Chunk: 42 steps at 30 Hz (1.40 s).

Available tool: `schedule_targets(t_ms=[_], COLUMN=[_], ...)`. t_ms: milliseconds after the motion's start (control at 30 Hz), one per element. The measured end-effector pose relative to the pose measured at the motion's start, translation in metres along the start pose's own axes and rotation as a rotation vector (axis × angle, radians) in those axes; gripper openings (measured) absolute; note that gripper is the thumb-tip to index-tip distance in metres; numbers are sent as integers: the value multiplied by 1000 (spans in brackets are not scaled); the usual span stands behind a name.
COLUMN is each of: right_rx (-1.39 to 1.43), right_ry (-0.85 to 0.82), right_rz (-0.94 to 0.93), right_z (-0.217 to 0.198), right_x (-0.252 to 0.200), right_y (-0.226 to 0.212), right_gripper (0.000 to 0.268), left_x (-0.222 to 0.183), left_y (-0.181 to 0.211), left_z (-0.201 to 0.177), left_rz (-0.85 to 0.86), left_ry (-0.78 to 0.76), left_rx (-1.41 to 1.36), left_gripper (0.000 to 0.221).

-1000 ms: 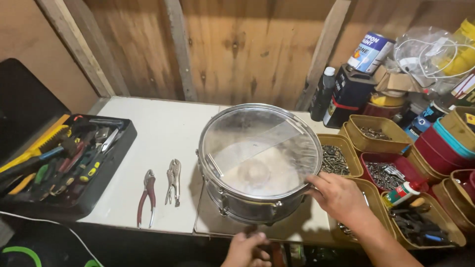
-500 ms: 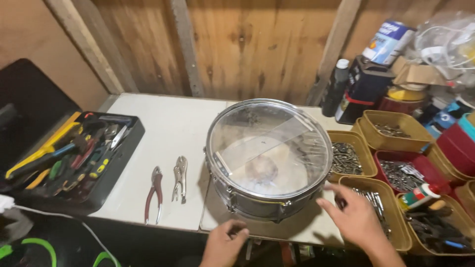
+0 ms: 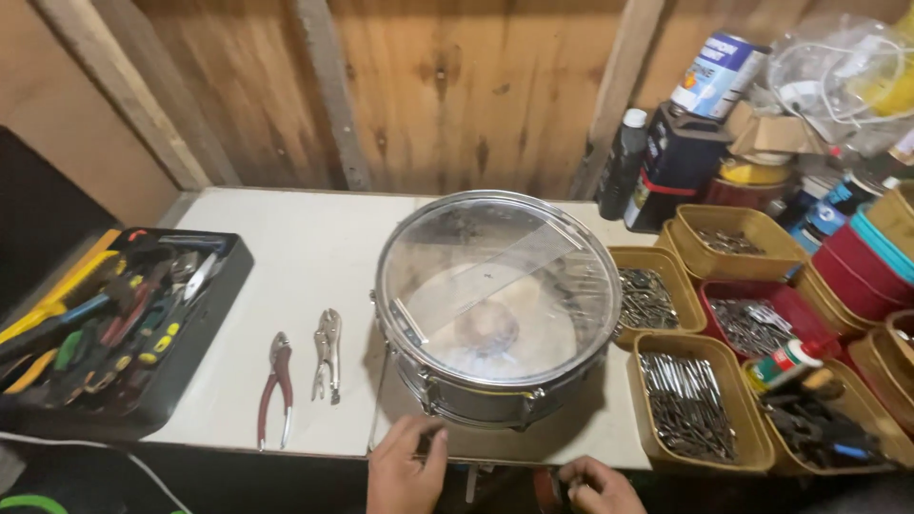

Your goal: Repairing a snare drum by selecting and inserting tension rods into the lugs

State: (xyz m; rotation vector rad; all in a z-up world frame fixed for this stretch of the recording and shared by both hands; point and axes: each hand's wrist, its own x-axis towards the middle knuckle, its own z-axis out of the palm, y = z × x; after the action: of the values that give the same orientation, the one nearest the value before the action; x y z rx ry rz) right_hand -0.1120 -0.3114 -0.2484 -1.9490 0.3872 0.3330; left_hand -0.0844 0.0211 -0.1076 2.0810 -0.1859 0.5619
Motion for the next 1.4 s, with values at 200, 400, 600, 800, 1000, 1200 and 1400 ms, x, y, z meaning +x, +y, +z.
schedule_targets(t_ms=[200,400,600,800,1000,1200,1400], right_rx=[-8,-113,-96,-169,-389,-595,-699], right_ry=[16,102,509,561,458,325,214], right_rz=[-242,-298,-427,-599,-306,-521,-493], right_z=[-19,-53,-93,-119,-125,-139,-146], right_x=[-47,-79,-57,-33,-40,-28,-12], right_y=[-94,-180,-200,-223,-266,-268,-280], right_gripper=[31,42,35,28,32,36,37], left_x=[39,71,66,60,62,60,59], left_y=[37,79,71,61,49,42,36], left_z=[-17,-23,15,25,22,26,29], left_rz=[481,631,620,650,713,721,730], left_ry=[183,91,49,71,22,23,24], left_rx=[-1,90,135,198,244,263,276], left_gripper=[14,21,26,31,40,45,48])
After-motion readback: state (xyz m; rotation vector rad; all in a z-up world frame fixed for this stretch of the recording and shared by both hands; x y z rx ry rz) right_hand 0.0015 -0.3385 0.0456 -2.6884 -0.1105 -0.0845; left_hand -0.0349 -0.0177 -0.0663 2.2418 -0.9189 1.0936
